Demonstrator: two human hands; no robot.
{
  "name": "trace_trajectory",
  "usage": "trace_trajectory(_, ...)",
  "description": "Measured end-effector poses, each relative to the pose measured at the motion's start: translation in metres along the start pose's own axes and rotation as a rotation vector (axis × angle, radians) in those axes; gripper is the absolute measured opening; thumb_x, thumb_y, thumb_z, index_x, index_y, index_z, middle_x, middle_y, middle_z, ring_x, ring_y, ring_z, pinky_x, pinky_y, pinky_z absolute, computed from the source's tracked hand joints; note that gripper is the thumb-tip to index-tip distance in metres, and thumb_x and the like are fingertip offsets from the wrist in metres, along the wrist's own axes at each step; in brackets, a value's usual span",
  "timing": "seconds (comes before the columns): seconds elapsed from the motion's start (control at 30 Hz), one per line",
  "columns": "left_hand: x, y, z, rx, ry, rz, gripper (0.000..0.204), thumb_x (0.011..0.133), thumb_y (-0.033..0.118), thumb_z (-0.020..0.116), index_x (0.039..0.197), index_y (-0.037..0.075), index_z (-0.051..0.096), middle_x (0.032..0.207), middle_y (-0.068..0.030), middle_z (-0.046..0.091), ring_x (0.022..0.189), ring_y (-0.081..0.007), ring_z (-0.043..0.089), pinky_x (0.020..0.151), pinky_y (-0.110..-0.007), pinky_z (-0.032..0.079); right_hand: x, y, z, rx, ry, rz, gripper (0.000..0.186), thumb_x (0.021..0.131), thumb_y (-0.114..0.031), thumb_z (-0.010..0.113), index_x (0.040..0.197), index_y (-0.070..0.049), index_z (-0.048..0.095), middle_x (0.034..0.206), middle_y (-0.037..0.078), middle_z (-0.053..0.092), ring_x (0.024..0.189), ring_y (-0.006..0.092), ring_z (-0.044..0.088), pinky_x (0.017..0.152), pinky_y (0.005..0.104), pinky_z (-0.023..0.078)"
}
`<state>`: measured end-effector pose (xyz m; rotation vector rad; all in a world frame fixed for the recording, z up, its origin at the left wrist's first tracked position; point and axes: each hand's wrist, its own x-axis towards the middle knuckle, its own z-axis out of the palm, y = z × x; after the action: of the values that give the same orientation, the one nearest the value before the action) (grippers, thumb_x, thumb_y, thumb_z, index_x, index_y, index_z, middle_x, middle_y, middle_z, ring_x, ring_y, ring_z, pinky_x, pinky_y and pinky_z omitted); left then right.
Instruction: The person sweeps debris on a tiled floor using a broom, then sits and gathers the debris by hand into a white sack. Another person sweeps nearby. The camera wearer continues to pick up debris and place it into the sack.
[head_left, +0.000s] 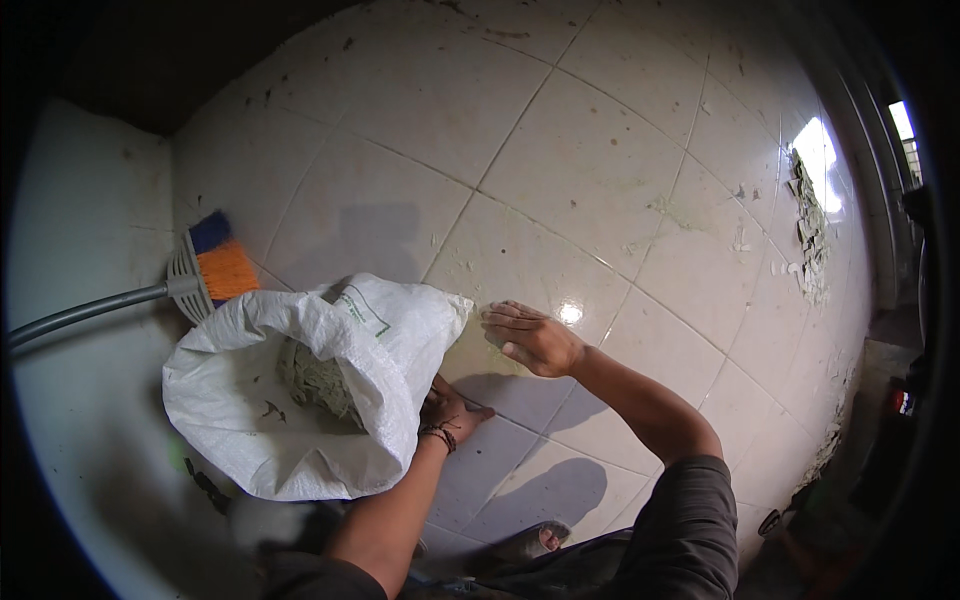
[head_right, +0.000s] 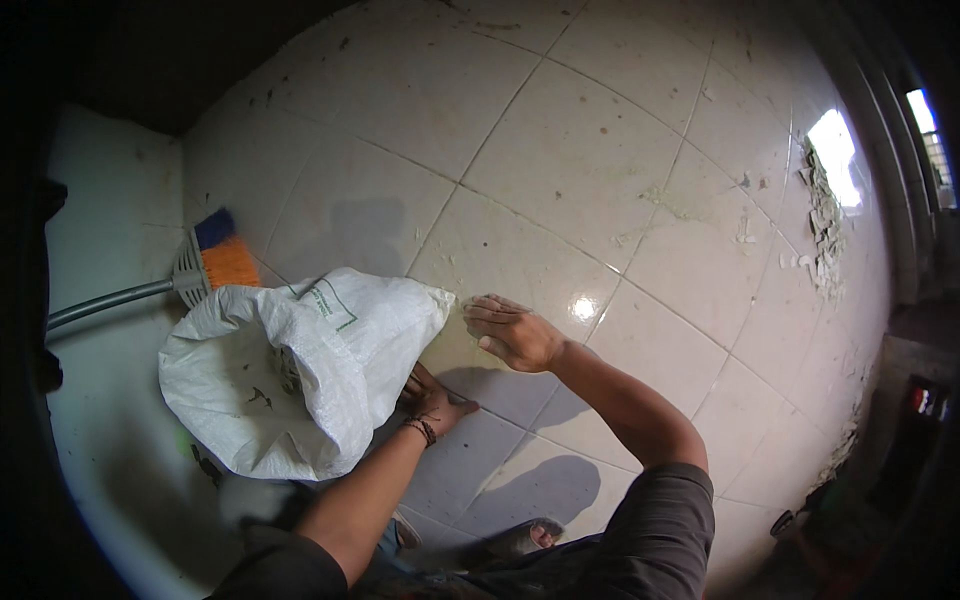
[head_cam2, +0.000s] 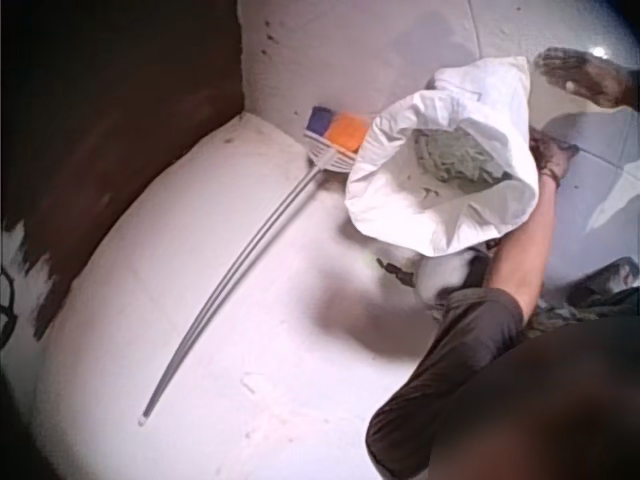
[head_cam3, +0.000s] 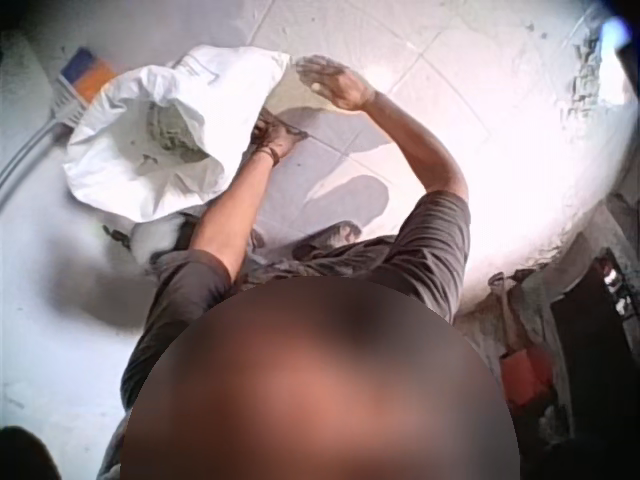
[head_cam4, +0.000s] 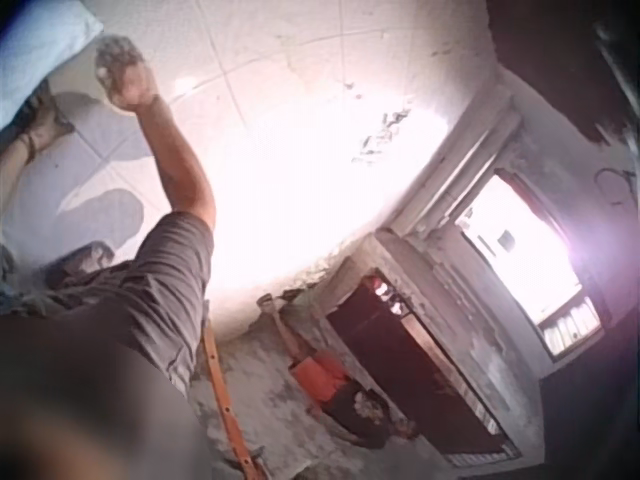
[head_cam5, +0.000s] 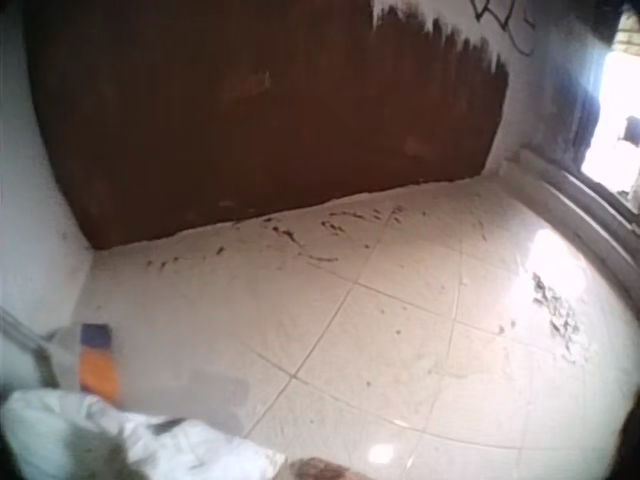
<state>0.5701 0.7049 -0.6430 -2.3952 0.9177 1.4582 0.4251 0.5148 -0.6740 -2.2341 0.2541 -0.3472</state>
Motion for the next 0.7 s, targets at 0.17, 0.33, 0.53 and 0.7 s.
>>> trace_trajectory(0.17,-0.003,0.008,-0.002,0.052,0.004,-0.111,0.141,0.069,0.051,0.084,0.148,-0.003,-0.020,0.155,-0.0354,-0.003,0.146,-0.0474,0.006,0.120,-0.051,0.013,0.046,0.038,-0.042,-0.407,0.341,0.250,0.045,0.097,-0.029,0.055,0.132,-0.001,0.056,0.146,0.017,0.048,0.141,0.0351,0.036,0.118,0.0445,0.027)
trace_trajectory(0.33,0.000,0.006,0.003,0.121,-0.007,-0.116,0.148,0.066,0.056,0.084,0.146,-0.004,-0.026,0.154,-0.0368,-0.007,0.145,-0.0492,0.004,0.119,-0.052,0.011,0.029,0.032,-0.003,-0.337,0.108,0.288,0.049,0.097,-0.029,0.055,0.137,-0.001,0.052,0.146,0.019,0.046,0.142,0.0337,0.034,0.120,0.0458,0.023)
trace_trajectory(0.53,0.018,-0.010,0.019,0.130,0.040,-0.056,0.148,0.065,0.059,0.083,0.148,-0.004,-0.023,0.154,-0.0378,-0.006,0.144,-0.0513,0.004,0.119,-0.053,0.011,-0.032,-0.041,0.051,-0.178,0.254,0.262,0.045,0.094,-0.024,0.059,0.132,-0.001,0.055,0.142,0.020,0.050,0.136,0.0359,0.042,0.115,0.0456,0.032)
trace_trajectory(0.7,0.014,-0.008,0.021,0.191,0.114,-0.072,0.147,0.066,0.058,0.083,0.148,-0.002,-0.023,0.156,-0.0356,-0.001,0.146,-0.0499,0.005,0.118,-0.058,0.012,0.017,-0.090,0.075,0.000,0.614,0.589,0.036,0.087,-0.016,0.065,0.120,-0.001,0.060,0.112,0.019,0.065,0.100,0.0392,0.064,0.083,0.0441,0.052)
